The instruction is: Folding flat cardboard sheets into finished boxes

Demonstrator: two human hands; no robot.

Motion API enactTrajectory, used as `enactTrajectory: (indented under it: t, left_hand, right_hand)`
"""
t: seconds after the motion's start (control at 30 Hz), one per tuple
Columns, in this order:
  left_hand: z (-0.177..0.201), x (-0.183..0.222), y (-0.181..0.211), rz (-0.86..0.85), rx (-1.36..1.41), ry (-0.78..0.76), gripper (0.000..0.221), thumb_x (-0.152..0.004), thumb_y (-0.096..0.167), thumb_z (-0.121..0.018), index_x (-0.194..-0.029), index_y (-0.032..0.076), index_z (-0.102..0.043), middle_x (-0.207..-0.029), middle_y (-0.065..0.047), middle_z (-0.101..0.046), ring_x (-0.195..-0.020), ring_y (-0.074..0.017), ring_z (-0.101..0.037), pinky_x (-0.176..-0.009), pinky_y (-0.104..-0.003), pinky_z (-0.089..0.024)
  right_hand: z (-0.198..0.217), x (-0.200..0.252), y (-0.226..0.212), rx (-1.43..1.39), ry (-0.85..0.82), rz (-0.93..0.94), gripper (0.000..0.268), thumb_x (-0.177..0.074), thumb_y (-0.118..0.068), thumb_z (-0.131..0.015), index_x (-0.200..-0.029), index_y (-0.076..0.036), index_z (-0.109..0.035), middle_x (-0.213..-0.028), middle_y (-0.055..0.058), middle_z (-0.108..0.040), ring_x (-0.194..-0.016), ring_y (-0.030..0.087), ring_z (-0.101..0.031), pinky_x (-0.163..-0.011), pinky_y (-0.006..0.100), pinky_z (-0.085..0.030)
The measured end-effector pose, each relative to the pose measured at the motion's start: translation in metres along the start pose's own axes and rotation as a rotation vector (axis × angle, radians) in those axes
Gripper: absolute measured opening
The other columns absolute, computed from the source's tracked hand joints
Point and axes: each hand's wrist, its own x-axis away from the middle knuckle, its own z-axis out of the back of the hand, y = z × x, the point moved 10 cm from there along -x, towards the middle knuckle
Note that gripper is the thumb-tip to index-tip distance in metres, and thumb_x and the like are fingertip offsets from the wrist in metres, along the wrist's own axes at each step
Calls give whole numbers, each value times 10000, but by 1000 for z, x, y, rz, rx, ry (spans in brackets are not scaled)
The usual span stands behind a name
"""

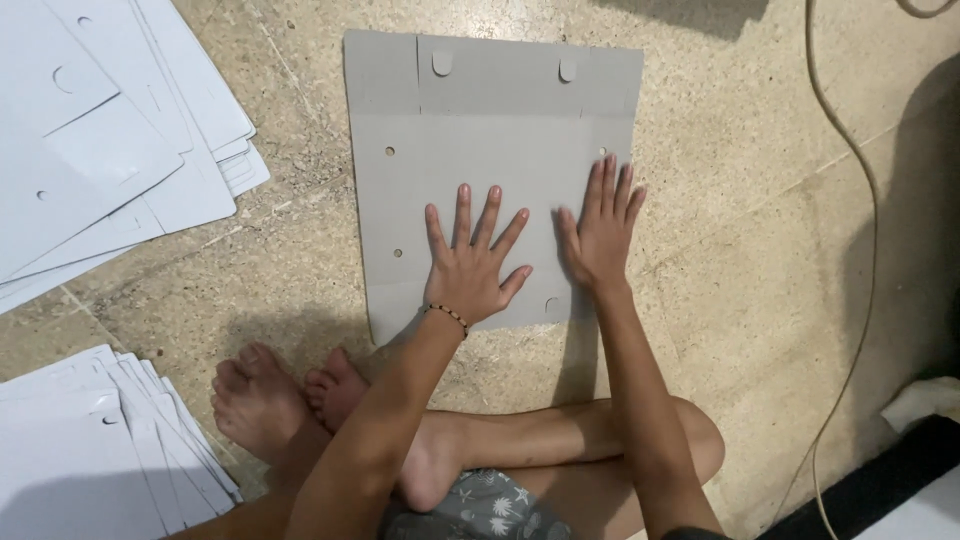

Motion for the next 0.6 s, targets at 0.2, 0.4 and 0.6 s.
enactTrajectory:
  t: [0.2,0.4,0.6]
  left_hand:
    - [4,1,-1,6,-34,-18,653,-862,624,-177,-1433,316,-106,-1508,-80,-7,-1360,-384,39,-992,-677,55]
    - [9,3,-1,12,-83,-8,653,-847,629,-141,-1421,320,-104,-1500,-74,-27,-1358,-374,28,-999,-674,32]
    - [13,2,0,-2,-25,23,644,-841,607,-167,-1406,298,-157,-1487,-93,-79,-1350,-390,-16,-994,-684,8]
  right_hand:
    - [14,-115,-7,59,19,8,713,-925,-586,-142,-1461,-125,-47,-1515,79,-10,-1376,283,53,-1105,484,62]
    - [17,-39,-17,4,45,19,669,-920,-503,-242,-1429,-74,-173,-1488,125,-142,-1368,317,-81,-1103,487,-14]
    - [-23,81,10,104,-122,-35,692,-885,-530,-179,-1425,-104,-110,-1494,94,-70,-1367,293,-2,-1098,462,44]
